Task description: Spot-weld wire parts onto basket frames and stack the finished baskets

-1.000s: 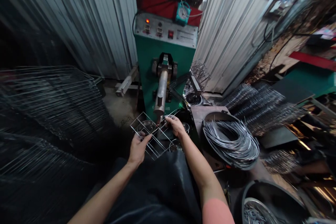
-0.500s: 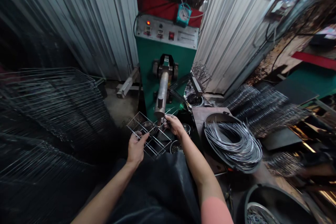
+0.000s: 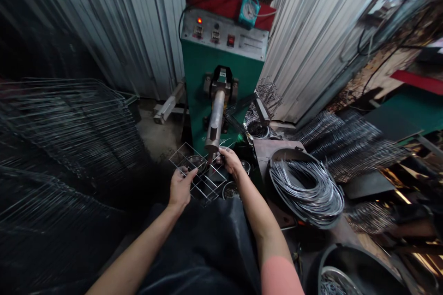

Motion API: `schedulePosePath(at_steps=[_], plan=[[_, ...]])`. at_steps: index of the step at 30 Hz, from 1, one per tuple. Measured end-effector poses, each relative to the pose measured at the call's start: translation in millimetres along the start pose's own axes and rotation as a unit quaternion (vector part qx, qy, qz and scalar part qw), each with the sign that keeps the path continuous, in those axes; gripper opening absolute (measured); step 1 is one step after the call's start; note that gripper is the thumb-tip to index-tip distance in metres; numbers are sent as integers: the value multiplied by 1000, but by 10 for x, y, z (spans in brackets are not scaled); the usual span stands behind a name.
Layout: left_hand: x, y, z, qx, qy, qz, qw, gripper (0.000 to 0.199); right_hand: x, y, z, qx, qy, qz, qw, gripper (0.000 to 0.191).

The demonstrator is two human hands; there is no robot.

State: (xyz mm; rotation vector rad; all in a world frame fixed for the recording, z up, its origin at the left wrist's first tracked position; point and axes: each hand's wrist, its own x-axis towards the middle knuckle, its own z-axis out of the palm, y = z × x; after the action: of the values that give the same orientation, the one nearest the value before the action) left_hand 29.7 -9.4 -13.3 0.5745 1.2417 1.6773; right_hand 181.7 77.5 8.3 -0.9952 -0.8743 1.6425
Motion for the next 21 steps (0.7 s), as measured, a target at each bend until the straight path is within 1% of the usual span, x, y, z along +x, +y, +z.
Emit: schedulePosePath(at_steps=[4,10,17,21], plan=[[14,-11,2,0,-3,-4,1000,35,19,4,-15,-9,14,4,1000,28],[9,-9,5,-1,-10,9,1000,34,38,4,-13,-15,17,1,1000,26],[-3,61,36,-16,-12,-12,1000,37,34,8,5,-29,20,-11,999,24],[8,55,29,-5,-6,-27,1000,37,9,19,23,-36,30,-10,999,22]])
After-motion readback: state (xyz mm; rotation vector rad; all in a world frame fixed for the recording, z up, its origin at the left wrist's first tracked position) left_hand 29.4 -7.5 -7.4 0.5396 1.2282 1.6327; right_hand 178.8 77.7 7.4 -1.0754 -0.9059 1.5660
